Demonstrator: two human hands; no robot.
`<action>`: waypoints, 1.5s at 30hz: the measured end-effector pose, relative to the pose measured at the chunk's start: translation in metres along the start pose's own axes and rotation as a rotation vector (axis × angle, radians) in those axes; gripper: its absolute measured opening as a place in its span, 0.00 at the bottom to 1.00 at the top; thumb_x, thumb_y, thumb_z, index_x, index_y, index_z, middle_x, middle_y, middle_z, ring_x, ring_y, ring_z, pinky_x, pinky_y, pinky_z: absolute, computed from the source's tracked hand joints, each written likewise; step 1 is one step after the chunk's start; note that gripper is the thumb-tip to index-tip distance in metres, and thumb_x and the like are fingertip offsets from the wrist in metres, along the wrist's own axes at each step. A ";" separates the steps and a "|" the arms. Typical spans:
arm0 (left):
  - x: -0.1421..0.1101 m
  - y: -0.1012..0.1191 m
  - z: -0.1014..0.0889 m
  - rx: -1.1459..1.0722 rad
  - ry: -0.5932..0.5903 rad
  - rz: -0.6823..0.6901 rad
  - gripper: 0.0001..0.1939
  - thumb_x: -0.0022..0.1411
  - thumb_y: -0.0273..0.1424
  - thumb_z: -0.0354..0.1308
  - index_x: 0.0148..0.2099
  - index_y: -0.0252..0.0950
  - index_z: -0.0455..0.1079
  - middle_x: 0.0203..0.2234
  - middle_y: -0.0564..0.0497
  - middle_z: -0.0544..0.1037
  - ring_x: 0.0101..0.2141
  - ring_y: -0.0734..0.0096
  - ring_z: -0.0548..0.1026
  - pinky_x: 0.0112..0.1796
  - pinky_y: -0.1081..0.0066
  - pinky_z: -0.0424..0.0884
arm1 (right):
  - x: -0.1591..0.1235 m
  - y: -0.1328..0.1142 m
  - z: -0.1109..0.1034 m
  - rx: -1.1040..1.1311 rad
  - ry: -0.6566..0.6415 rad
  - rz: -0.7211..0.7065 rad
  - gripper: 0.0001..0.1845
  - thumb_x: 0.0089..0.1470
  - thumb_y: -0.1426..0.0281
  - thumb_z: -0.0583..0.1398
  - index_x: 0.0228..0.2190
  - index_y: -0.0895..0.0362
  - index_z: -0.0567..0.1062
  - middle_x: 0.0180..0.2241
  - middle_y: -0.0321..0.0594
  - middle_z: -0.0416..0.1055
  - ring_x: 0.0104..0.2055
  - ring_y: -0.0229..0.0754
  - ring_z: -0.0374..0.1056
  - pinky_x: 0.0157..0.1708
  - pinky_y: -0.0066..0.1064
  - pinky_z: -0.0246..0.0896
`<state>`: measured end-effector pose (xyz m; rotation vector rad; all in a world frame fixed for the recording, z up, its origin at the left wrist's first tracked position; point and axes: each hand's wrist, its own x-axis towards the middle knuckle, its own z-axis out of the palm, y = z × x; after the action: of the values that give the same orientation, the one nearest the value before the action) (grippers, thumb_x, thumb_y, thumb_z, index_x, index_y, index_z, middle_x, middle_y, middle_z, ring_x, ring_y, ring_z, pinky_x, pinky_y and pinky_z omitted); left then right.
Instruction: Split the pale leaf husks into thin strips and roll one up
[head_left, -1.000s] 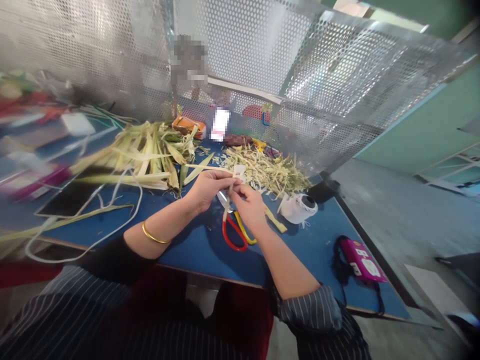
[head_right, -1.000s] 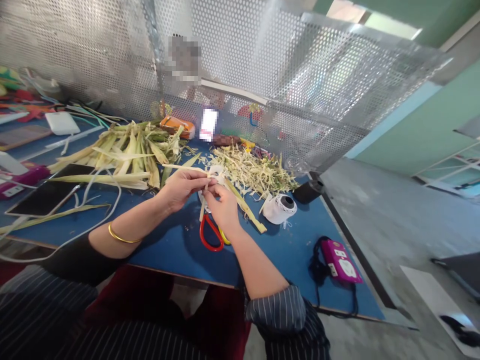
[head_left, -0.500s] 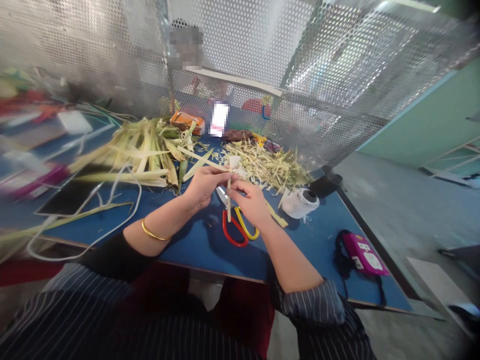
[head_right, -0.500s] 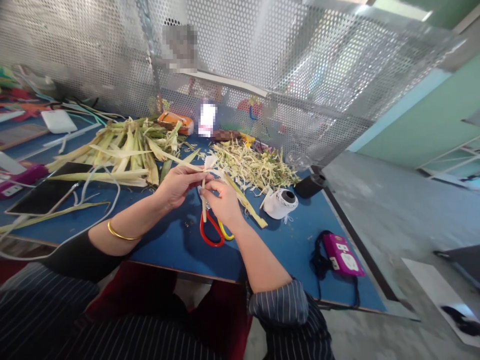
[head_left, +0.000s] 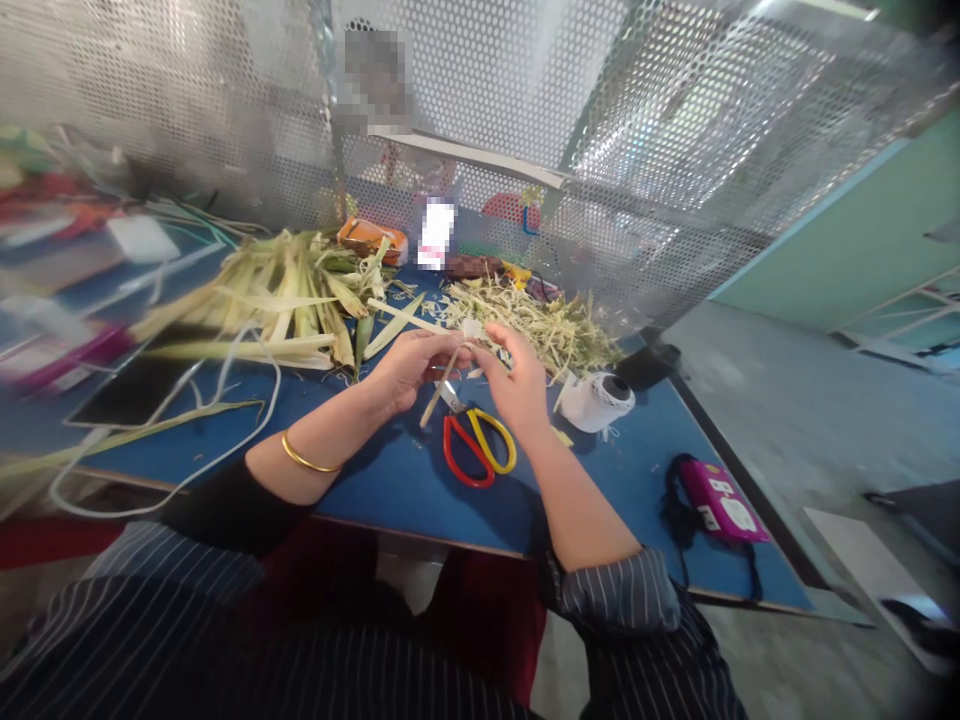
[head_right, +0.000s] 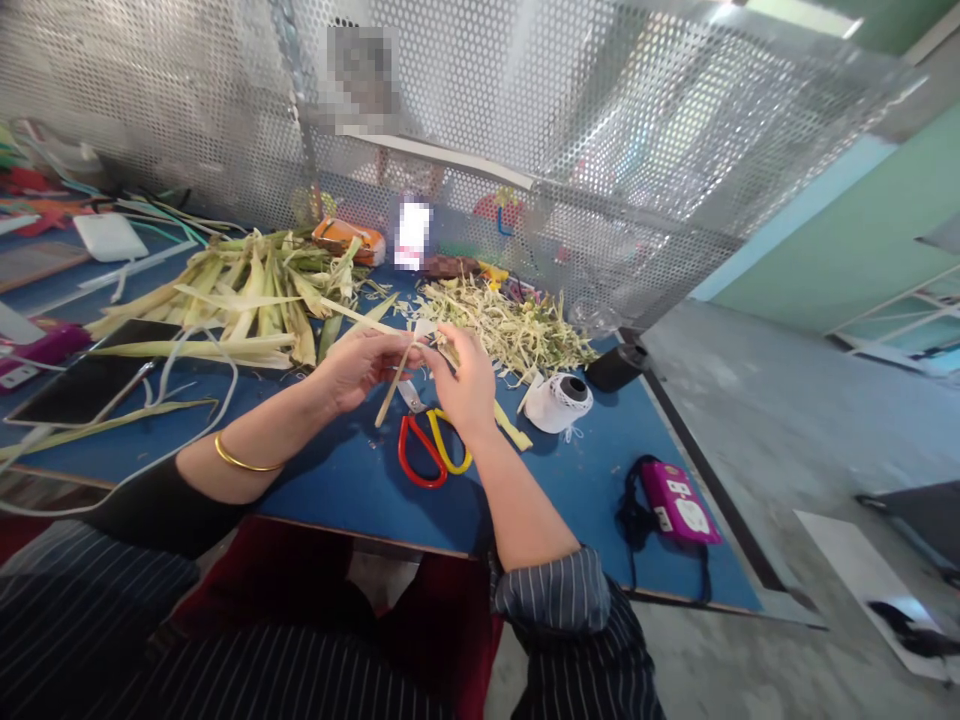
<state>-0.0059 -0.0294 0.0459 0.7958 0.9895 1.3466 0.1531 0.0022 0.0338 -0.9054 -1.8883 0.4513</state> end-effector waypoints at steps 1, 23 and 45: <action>-0.001 0.000 0.001 0.005 -0.012 -0.001 0.09 0.50 0.31 0.66 0.32 0.30 0.76 0.23 0.49 0.77 0.24 0.76 0.74 0.28 0.75 0.70 | 0.001 0.002 0.001 0.008 -0.055 0.019 0.16 0.56 0.61 0.59 0.45 0.53 0.73 0.42 0.43 0.75 0.45 0.45 0.69 0.46 0.37 0.62; 0.008 0.002 -0.008 0.032 0.156 0.129 0.09 0.50 0.32 0.67 0.31 0.30 0.76 0.20 0.51 0.75 0.22 0.79 0.71 0.26 0.76 0.66 | 0.009 0.011 -0.005 0.339 -0.253 0.338 0.12 0.52 0.60 0.60 0.28 0.56 0.73 0.24 0.33 0.71 0.18 0.32 0.61 0.22 0.27 0.56; -0.002 -0.016 0.005 0.450 -0.092 0.138 0.12 0.52 0.36 0.65 0.26 0.32 0.76 0.17 0.49 0.73 0.17 0.78 0.67 0.21 0.75 0.64 | 0.011 0.022 0.001 1.027 -0.065 0.726 0.12 0.40 0.64 0.67 0.24 0.56 0.70 0.20 0.28 0.59 0.20 0.29 0.52 0.19 0.24 0.48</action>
<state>0.0048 -0.0324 0.0335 1.2731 1.2001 1.2033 0.1578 0.0252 0.0261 -0.7979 -1.0375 1.6957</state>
